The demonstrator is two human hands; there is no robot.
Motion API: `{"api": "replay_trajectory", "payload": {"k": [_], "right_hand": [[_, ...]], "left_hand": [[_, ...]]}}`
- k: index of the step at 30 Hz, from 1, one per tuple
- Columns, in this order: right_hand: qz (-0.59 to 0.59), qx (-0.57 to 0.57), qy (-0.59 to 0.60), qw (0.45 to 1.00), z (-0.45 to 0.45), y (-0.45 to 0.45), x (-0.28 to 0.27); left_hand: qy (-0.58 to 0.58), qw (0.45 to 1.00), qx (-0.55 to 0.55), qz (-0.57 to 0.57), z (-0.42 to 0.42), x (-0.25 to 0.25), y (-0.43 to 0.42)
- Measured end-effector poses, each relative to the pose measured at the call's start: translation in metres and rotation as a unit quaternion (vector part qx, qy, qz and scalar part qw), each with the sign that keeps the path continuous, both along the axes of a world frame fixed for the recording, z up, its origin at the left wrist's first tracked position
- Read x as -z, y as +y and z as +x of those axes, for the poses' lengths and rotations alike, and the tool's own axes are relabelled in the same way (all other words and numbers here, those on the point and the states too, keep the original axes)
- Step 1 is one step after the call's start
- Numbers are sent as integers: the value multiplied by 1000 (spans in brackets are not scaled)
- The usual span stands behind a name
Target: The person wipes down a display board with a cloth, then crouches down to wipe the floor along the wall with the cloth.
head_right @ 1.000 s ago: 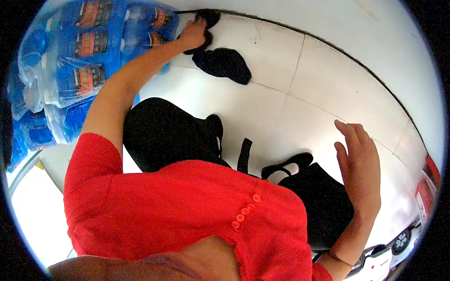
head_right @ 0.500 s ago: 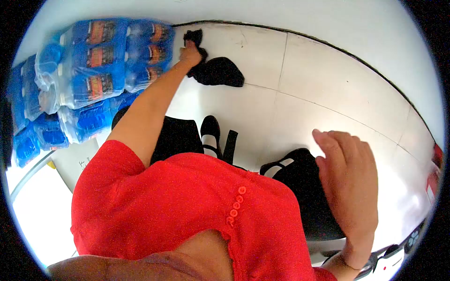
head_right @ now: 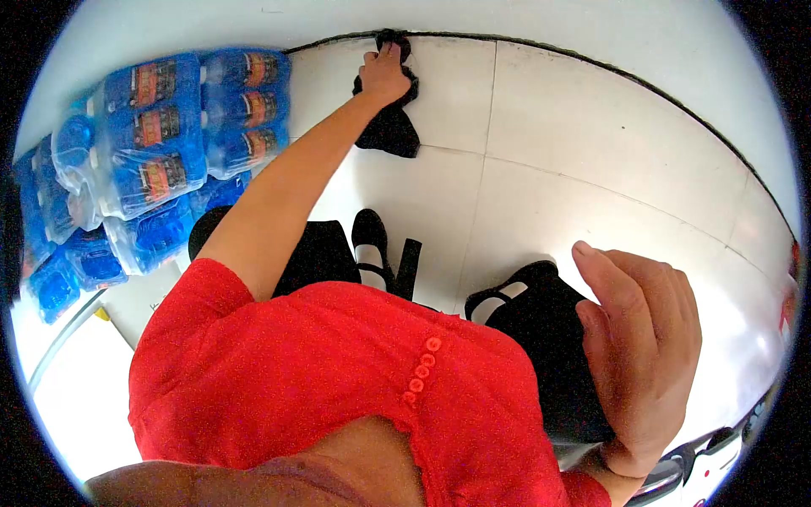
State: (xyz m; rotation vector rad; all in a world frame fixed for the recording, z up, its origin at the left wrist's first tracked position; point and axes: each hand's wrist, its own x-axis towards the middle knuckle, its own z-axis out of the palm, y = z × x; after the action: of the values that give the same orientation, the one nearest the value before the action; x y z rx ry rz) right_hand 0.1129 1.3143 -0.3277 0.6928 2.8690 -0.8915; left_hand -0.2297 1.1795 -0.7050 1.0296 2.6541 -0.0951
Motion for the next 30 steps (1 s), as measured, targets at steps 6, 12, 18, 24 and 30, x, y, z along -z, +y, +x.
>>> {"api": "replay_trajectory", "payload": {"k": [6,12,18,24,30], "right_hand": [[-57,-37,2,998,-2,4,8],[-71,-12,-3,997,4,8,8],[-102,-22,5,995,5,10,12],[-101,-78,7,992,-1,5,12],[-92,-87,-23,992,4,3,12]], "left_hand": [[-59,995,58,-49,-29,-14,-41],[10,985,-101,-140,-67,-15,-85],[-22,992,-49,-110,-33,-20,-18],[-27,991,134,-16,33,-17,-17],[57,995,-66,54,77,-21,-81]]}}
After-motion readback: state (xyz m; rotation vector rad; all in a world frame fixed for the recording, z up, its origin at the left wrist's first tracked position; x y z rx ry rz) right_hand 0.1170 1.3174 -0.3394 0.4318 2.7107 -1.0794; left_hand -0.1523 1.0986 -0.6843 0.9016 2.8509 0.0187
